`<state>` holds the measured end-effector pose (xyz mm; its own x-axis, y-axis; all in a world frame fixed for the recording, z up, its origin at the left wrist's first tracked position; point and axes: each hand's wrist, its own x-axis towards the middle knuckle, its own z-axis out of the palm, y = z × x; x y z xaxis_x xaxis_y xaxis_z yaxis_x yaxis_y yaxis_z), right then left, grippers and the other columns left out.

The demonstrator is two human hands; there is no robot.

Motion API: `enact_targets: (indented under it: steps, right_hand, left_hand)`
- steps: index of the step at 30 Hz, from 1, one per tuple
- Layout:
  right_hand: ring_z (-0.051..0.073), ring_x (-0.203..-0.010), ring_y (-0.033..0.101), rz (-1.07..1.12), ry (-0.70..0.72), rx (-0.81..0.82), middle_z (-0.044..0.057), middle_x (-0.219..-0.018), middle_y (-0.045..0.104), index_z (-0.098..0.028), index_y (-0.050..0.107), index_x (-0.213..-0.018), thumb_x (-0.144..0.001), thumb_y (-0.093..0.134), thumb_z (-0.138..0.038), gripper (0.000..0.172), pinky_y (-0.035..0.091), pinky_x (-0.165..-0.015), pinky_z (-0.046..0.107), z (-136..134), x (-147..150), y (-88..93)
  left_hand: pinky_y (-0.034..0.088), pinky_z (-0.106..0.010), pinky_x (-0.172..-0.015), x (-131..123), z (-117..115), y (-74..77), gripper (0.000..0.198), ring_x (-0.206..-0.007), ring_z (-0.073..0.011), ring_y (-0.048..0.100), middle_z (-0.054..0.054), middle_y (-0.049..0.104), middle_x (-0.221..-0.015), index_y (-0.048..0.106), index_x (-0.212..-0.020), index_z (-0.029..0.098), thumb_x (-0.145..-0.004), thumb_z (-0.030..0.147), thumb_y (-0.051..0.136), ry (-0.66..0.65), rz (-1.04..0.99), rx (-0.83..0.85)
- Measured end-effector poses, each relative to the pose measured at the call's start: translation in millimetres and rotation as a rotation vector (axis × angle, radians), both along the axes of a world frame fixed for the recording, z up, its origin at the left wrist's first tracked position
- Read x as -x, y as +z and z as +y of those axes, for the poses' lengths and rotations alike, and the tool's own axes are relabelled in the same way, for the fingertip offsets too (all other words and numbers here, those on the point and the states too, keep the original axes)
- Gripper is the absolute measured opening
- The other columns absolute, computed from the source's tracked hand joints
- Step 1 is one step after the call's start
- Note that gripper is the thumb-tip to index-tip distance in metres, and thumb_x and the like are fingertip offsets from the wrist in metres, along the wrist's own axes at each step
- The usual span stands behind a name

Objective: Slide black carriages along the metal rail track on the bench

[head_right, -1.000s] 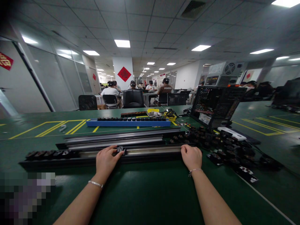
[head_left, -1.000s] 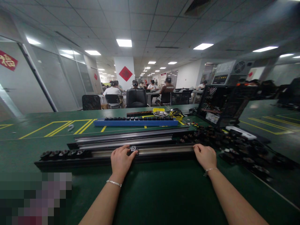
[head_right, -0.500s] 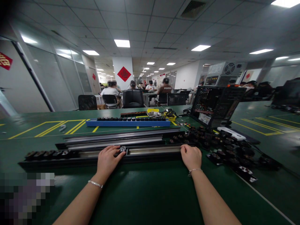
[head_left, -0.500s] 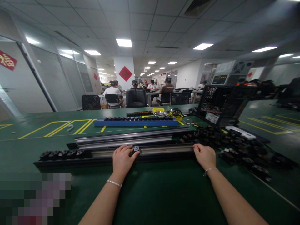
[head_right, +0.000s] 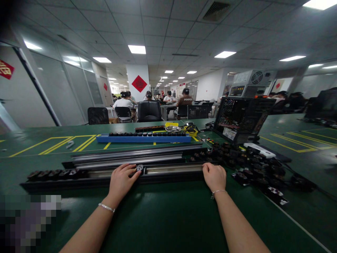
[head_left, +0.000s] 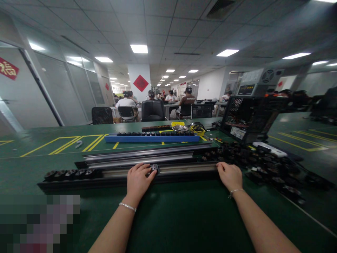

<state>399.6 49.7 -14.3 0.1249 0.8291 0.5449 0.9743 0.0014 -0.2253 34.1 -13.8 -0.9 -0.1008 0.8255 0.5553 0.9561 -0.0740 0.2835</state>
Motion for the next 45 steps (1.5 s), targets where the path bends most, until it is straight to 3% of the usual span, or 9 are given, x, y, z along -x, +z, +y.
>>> enact_targets:
  steps: [11,32,41,45]
  right_hand:
    - [0.019,-0.075,0.057,0.014,-0.001,0.006,0.004,-0.074,0.068,-0.023,0.07,-0.081,-0.083,0.037,-0.027,0.034,0.032,-0.075,0.032,1,0,-0.8]
    - [0.018,-0.073,0.057,-0.018,0.006,0.038,0.004,-0.076,0.069,-0.022,0.07,-0.081,-0.084,0.036,-0.027,0.035,0.031,-0.073,0.031,-2,3,4.2]
    - [0.02,-0.082,0.057,0.031,-0.003,0.083,0.004,-0.082,0.07,-0.023,0.068,-0.081,-0.085,0.032,-0.031,0.038,0.03,-0.087,0.038,-4,9,5.8]
    - [0.021,-0.088,0.056,0.047,-0.013,0.087,0.004,-0.088,0.069,-0.024,0.068,-0.084,-0.086,0.031,-0.032,0.038,0.026,-0.094,0.042,-4,12,4.8]
  left_hand:
    - [0.039,-0.045,-0.094,-2,3,-4.9,0.03,-0.113,-0.0256,0.052,0.0,0.068,-0.109,0.072,-0.085,0.03,-0.079,0.051,0.051,-0.058,0.024,-0.012]
    - [0.031,-0.048,-0.103,-16,-3,-1.8,0.034,-0.118,-0.0238,0.048,-0.001,0.06,-0.123,0.066,-0.103,0.028,-0.082,0.048,0.048,-0.11,0.097,0.068]
    - [0.03,-0.048,-0.104,-21,-5,-3.0,0.038,-0.121,-0.0236,0.045,0.0,0.056,-0.129,0.062,-0.111,0.03,-0.083,0.05,0.045,-0.115,0.149,0.095]
    - [0.024,-0.056,-0.105,-24,-7,-2.7,0.039,-0.123,-0.0256,0.043,0.0,0.054,-0.131,0.059,-0.114,0.032,-0.082,0.051,0.047,-0.107,0.179,0.103]
